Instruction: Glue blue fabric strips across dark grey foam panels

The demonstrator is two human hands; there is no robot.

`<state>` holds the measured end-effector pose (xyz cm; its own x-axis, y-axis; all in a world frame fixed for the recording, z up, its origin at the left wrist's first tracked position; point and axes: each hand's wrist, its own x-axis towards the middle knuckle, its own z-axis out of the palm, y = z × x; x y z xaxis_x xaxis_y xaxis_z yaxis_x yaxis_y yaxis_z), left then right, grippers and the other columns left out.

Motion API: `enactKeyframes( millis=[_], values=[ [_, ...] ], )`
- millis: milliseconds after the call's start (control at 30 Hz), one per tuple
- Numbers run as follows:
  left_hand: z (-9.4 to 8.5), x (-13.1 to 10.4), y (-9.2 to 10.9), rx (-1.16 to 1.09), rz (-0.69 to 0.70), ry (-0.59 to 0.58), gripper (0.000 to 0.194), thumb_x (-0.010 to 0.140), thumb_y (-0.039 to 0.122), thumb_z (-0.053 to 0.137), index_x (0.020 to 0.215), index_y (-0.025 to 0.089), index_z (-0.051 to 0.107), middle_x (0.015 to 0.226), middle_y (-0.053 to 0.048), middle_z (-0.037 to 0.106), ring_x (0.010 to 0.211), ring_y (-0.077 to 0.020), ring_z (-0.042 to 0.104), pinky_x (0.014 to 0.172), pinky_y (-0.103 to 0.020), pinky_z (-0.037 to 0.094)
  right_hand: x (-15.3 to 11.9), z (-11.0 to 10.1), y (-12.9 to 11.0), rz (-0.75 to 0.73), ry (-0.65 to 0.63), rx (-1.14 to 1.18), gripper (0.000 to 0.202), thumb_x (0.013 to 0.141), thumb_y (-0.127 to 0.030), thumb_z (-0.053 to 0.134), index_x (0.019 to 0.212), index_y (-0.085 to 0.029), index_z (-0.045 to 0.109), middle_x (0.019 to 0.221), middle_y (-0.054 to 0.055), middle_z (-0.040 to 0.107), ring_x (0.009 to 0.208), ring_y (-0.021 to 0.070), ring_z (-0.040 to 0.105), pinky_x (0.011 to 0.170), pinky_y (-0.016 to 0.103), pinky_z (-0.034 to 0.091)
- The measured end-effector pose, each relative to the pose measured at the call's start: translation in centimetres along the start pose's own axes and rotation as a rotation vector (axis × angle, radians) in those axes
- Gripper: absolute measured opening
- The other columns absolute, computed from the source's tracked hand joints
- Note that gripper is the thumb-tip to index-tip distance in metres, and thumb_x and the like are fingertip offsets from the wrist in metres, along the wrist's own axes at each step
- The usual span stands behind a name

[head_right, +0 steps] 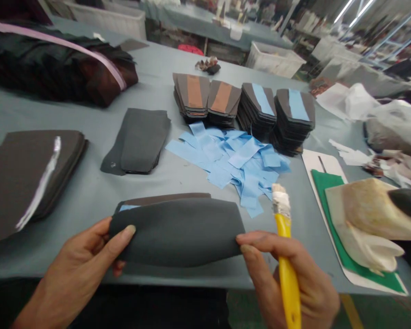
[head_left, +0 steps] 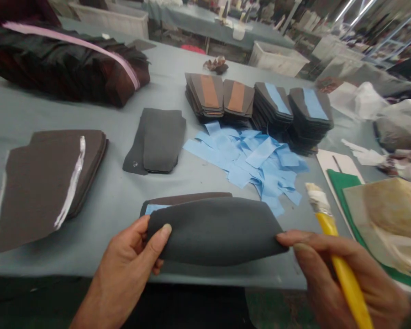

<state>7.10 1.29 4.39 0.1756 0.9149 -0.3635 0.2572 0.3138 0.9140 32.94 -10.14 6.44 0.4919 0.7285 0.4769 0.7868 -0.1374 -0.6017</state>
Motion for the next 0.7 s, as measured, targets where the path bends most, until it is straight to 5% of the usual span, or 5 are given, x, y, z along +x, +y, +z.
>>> enactKeyframes(
  millis=[133, 267, 367, 500, 700],
  values=[
    [-0.6, 0.6, 0.5, 0.118, 0.023, 0.093, 0.048, 0.077, 0.071, 0.074, 0.071, 0.024, 0.065, 0.055, 0.003, 0.061, 0.046, -0.0147, 0.054, 0.040, -0.022, 0.047, -0.5, 2.1, 0.2, -0.083, -0.077, 0.113, 0.014, 0.101, -0.035, 0.076, 0.091, -0.028, 0.070, 0.086, -0.006, 0.083, 0.077, 0.0130, 0.081, 0.082, 0.017, 0.062],
    [-1.1, 0.7, 0.1, 0.245, 0.091, 0.180, 0.047, 0.081, 0.071, 0.071, 0.072, 0.025, 0.066, 0.057, 0.003, 0.064, 0.047, -0.0167, 0.057, 0.040, -0.024, 0.046, -0.9, 2.4, 0.2, -0.164, -0.137, 0.226, 0.009, 0.099, -0.021, 0.077, 0.100, -0.026, 0.069, 0.094, -0.001, 0.084, 0.086, 0.0150, 0.082, 0.092, 0.023, 0.064],
    [-1.5, 1.2, -1.0, 0.399, 0.155, 0.251, 0.039, 0.086, 0.063, 0.069, 0.077, 0.025, 0.070, 0.064, 0.003, 0.069, 0.055, -0.0173, 0.065, 0.048, -0.023, 0.050, -0.6, 4.2, 0.6, -0.263, -0.094, 0.189, 0.007, 0.101, -0.024, 0.075, 0.098, -0.024, 0.069, 0.087, -0.002, 0.082, 0.075, 0.0127, 0.081, 0.081, 0.018, 0.064],
    [-1.7, 1.7, -2.5, 0.617, 0.184, 0.301, 0.038, 0.088, 0.061, 0.065, 0.078, 0.025, 0.072, 0.059, 0.006, 0.061, 0.049, -0.0138, 0.056, 0.046, -0.023, 0.042, -0.3, 7.1, 1.5, -0.260, -0.137, 0.097, 0.013, 0.106, -0.031, 0.071, 0.095, -0.024, 0.067, 0.084, -0.001, 0.082, 0.069, 0.0118, 0.080, 0.073, 0.017, 0.062],
    [-2.2, 1.8, -2.3, 0.702, 0.059, 0.330, 0.042, 0.084, 0.064, 0.062, 0.074, 0.025, 0.070, 0.053, 0.007, 0.051, 0.046, -0.0140, 0.049, 0.046, -0.025, 0.038, -0.4, 7.3, 1.9, -0.327, -0.141, 0.053, 0.012, 0.107, -0.028, 0.070, 0.097, -0.023, 0.066, 0.086, 0.000, 0.082, 0.072, 0.0128, 0.080, 0.077, 0.020, 0.061]
  ],
)
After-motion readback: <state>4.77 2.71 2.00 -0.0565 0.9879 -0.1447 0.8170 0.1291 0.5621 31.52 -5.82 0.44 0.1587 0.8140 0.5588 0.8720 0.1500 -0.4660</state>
